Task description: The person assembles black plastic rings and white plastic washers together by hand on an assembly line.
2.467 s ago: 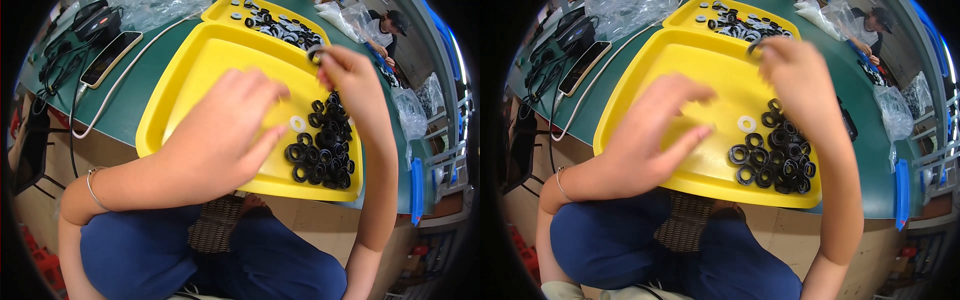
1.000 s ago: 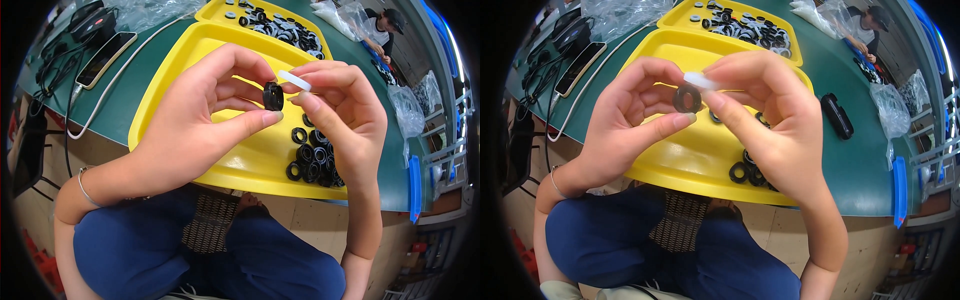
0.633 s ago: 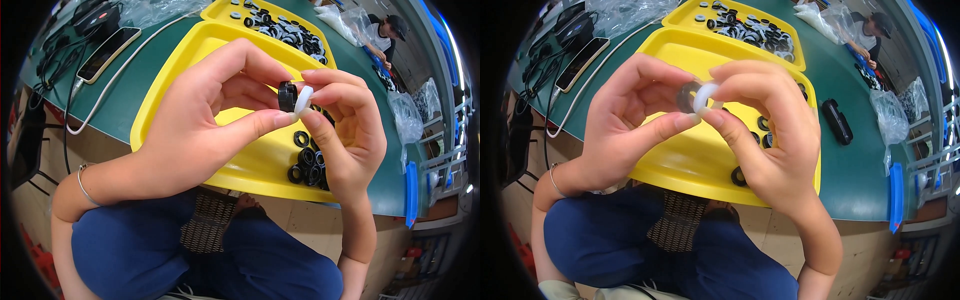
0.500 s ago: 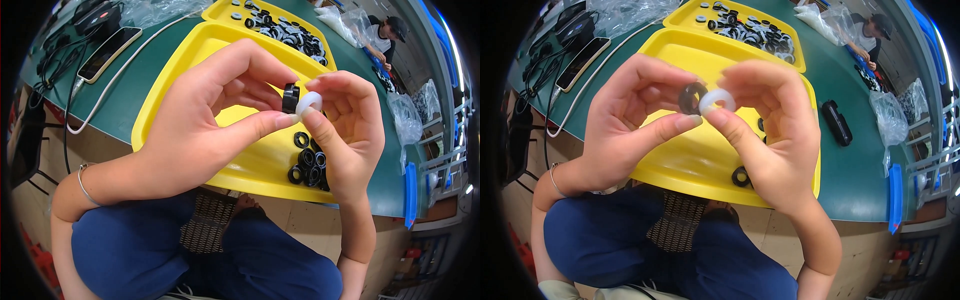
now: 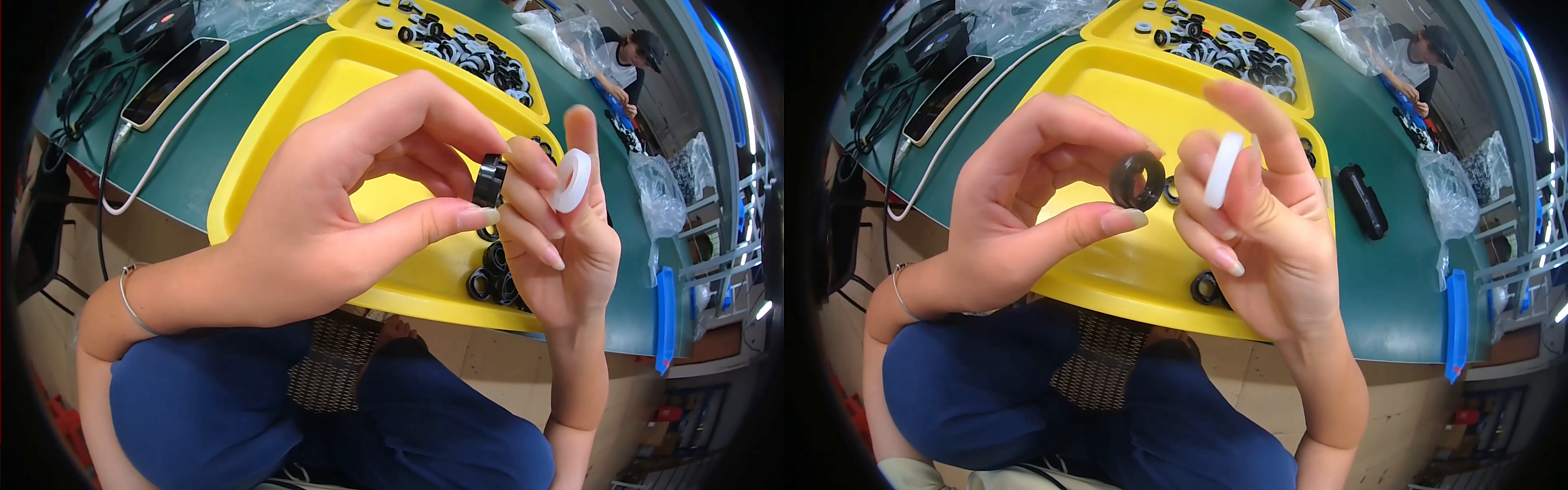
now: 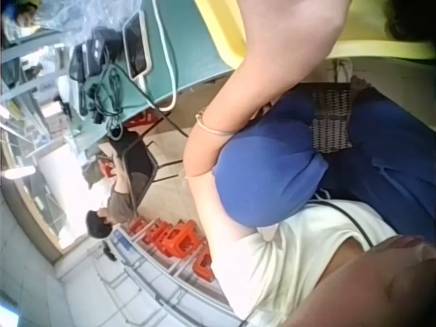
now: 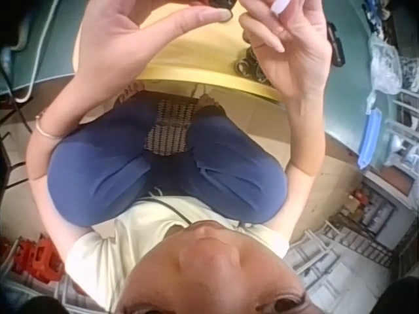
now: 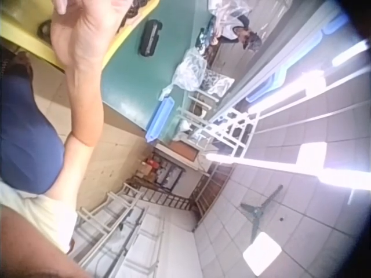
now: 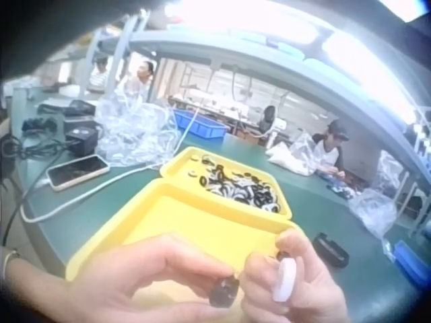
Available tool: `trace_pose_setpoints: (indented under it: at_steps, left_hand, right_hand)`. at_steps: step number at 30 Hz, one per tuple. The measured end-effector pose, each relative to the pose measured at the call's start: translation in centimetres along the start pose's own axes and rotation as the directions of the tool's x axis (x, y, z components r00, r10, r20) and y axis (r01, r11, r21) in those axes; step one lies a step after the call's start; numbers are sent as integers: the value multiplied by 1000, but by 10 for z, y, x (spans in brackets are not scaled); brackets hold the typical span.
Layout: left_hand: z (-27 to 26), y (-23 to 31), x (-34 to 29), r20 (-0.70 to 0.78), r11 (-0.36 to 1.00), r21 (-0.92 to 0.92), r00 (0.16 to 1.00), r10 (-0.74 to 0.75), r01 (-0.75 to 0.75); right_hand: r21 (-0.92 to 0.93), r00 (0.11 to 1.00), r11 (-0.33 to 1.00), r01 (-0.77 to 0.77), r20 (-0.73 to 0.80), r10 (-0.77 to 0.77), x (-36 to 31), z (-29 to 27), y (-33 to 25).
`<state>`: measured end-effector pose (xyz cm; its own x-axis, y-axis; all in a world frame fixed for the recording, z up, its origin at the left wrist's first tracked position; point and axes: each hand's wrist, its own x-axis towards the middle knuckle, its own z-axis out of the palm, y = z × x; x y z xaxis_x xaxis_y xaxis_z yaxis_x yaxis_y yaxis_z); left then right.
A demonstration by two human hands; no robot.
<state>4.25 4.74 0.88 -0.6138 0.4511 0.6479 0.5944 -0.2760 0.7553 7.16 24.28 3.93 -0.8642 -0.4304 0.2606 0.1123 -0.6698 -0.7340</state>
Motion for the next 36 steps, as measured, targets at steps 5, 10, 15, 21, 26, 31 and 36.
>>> trace_pose_setpoints:
  at_steps: [5,10,15,21,26,31,36]
  left_hand:
    - [1,-2,1,-15,1000,8,1000,-15,15]
    - [1,1,-1,-3,1000,-6,1000,-18,18]
    - [1,2,-1,4,999,40,1000,-9,8]
    - [-3,0,-2,-3,998,53,1000,24,-24]
    - [3,-1,-1,-58,999,-26,998,-37,36]
    - [3,-2,-1,-42,998,12,997,-68,69]
    - [7,2,-2,-43,984,-121,990,-136,130]
  right_hand:
    - [50,996,996,78,-43,-76,2,-7,2]
    - [130,992,990,47,-126,-31,-1,-7,-1]
    - [19,998,1000,-4,-64,5,-3,-6,-2]
    - [-387,992,921,-49,-124,1,-1,2,8]
    - [-627,973,779,-5,-182,-140,0,10,16]
    - [-712,944,701,-33,-253,-212,-3,13,25]
    - [-865,908,502,17,-197,-369,-1,11,31]
